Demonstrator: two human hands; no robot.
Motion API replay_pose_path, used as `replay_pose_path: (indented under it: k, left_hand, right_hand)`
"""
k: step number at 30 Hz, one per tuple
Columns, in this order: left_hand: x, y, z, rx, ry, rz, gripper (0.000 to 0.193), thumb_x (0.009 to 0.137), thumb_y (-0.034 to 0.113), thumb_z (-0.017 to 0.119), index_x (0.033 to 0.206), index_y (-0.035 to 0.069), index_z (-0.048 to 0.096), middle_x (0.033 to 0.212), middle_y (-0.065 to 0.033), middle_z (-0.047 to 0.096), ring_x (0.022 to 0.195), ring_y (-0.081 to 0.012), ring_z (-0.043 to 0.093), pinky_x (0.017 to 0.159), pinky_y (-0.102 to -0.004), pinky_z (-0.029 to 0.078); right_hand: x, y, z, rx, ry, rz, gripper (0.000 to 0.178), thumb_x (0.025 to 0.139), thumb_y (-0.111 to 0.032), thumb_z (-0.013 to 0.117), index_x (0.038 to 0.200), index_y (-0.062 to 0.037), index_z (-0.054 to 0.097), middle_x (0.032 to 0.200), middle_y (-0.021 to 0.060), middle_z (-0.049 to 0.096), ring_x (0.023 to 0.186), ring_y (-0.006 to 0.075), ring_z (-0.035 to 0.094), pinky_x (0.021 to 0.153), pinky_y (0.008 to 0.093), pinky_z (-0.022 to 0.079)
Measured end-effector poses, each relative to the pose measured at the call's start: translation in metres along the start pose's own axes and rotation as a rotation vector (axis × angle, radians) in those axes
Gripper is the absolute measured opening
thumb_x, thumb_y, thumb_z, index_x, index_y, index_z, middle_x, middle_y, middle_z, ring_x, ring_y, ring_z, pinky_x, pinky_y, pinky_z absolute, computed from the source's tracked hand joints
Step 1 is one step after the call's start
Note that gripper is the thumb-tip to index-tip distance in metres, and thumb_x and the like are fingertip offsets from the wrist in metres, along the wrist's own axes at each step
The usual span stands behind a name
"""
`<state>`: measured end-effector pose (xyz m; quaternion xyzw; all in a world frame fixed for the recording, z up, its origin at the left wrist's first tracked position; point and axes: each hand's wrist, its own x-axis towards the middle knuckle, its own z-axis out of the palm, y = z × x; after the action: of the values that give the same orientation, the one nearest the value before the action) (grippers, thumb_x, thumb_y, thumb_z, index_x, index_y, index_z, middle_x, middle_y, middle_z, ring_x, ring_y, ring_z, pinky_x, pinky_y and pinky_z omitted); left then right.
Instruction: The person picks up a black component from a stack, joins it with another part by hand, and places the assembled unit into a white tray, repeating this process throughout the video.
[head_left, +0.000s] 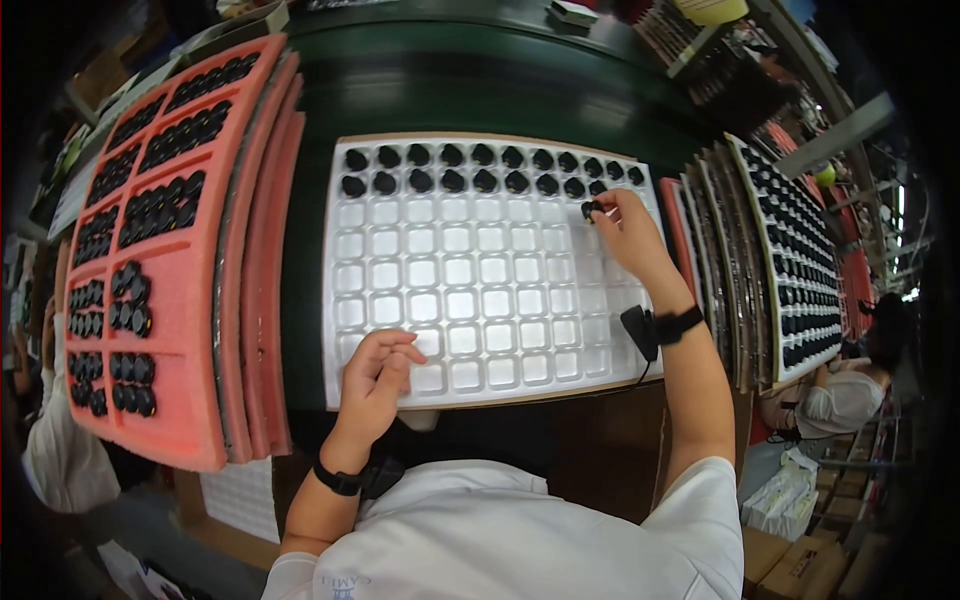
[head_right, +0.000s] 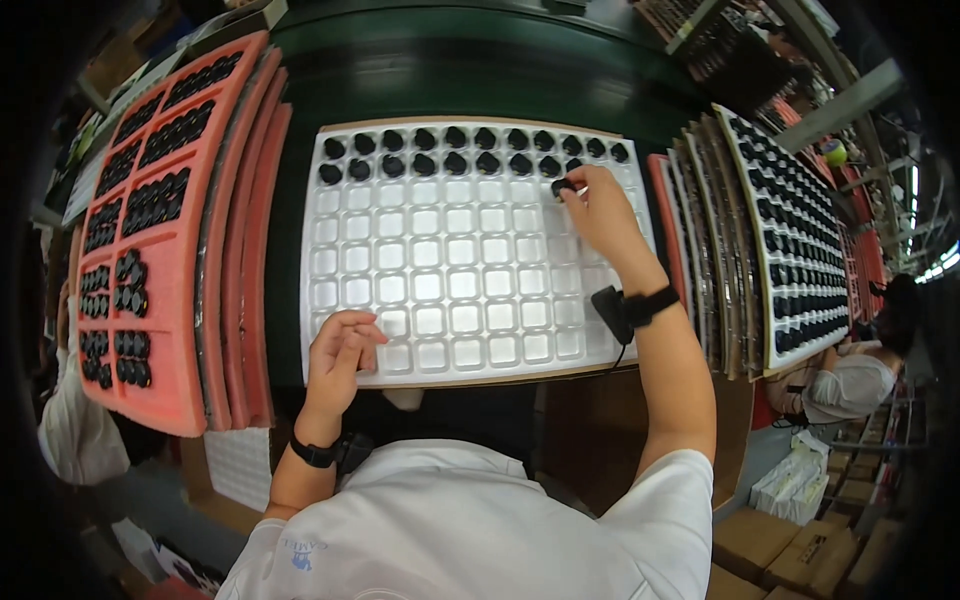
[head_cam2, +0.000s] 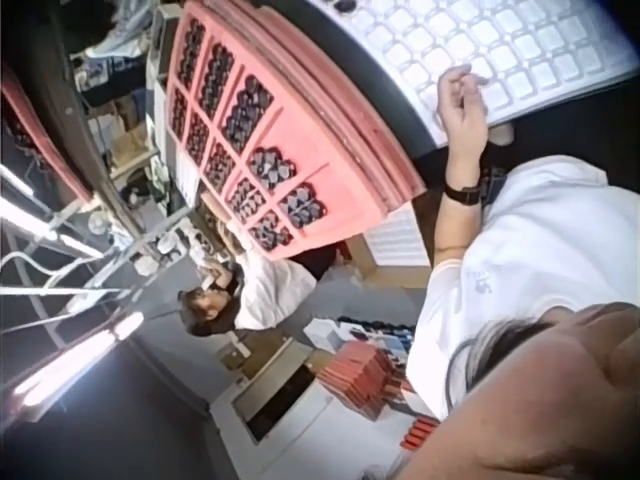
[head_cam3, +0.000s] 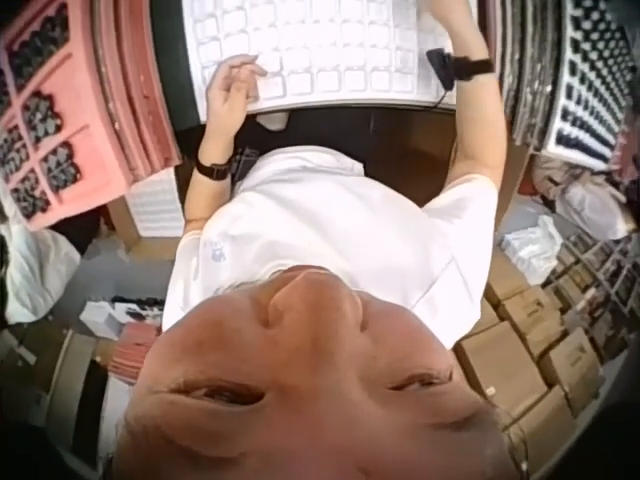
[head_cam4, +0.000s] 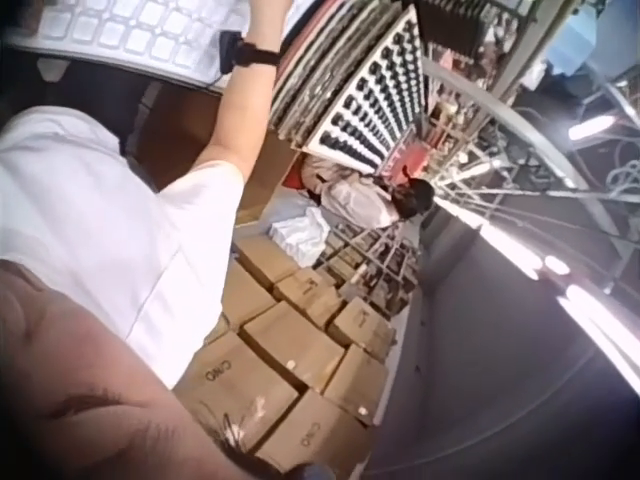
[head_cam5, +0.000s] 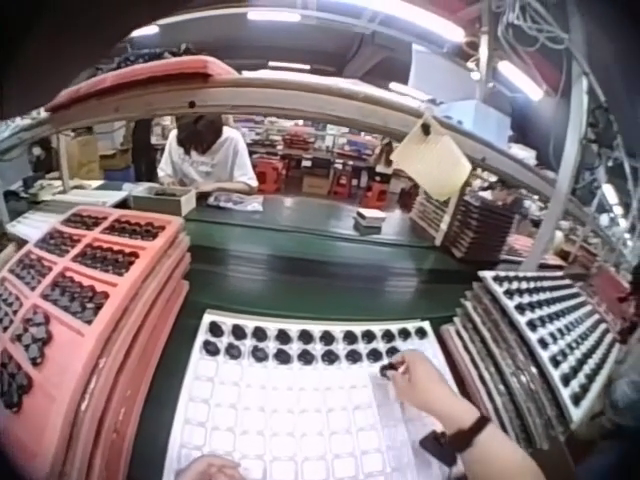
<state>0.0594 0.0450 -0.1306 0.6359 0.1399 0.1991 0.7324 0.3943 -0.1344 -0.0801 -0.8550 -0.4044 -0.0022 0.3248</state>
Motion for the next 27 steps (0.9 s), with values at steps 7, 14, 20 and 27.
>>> replay_pose_path:
  k: [7, 14, 20, 27]
  left_hand:
    - [0.002, -0.003, 0.003, -0.016, 0.007, -0.005, 0.029, 0.100, 0.025, 0.042, 0.110, -0.001, 0.052, 0.085, -0.0081, 0.061, 0.059, -0.0069, 0.043, 0.057, -0.0213, 0.040]
    - [0.003, -0.006, 0.000, 0.002, 0.012, 0.017, 0.032, 0.100, 0.028, 0.040, 0.107, -0.001, 0.052, 0.083, -0.0089, 0.060, 0.058, -0.0076, 0.044, 0.056, -0.0212, 0.039]
    - [0.002, -0.012, -0.002, 0.014, 0.027, 0.006, 0.035, 0.100, 0.031, 0.038, 0.105, -0.001, 0.052, 0.080, -0.0094, 0.059, 0.056, -0.0086, 0.044, 0.053, -0.0217, 0.039]
    - [0.004, -0.007, 0.004, 0.038, 0.046, 0.032, 0.046, 0.100, 0.039, 0.031, 0.106, -0.002, 0.051, 0.082, -0.0134, 0.060, 0.055, -0.0095, 0.044, 0.053, -0.0221, 0.038]
  right_hand:
    - [0.028, 0.075, -0.014, -0.270, 0.186, 0.129, 0.020, 0.081, -0.011, 0.063, 0.099, -0.0011, 0.060, 0.100, 0.0167, 0.060, 0.091, 0.0321, 0.059, 0.079, 0.0392, 0.048]
    - [0.033, 0.065, -0.008, -0.355, 0.192, 0.200, 0.022, 0.080, -0.010, 0.064, 0.100, 0.0008, 0.062, 0.099, 0.0172, 0.062, 0.094, 0.0349, 0.059, 0.083, 0.0400, 0.048]
    - [0.031, 0.061, -0.003, -0.487, 0.145, 0.222, 0.023, 0.079, -0.015, 0.065, 0.099, -0.0043, 0.061, 0.103, 0.0157, 0.059, 0.099, 0.0349, 0.056, 0.084, 0.0424, 0.047]
    - [0.016, -0.028, 0.007, -0.219, 0.142, -0.156, 0.030, 0.075, -0.009, 0.061, 0.105, -0.0044, 0.060, 0.104, 0.0157, 0.058, 0.102, 0.0326, 0.053, 0.085, 0.0422, 0.045]
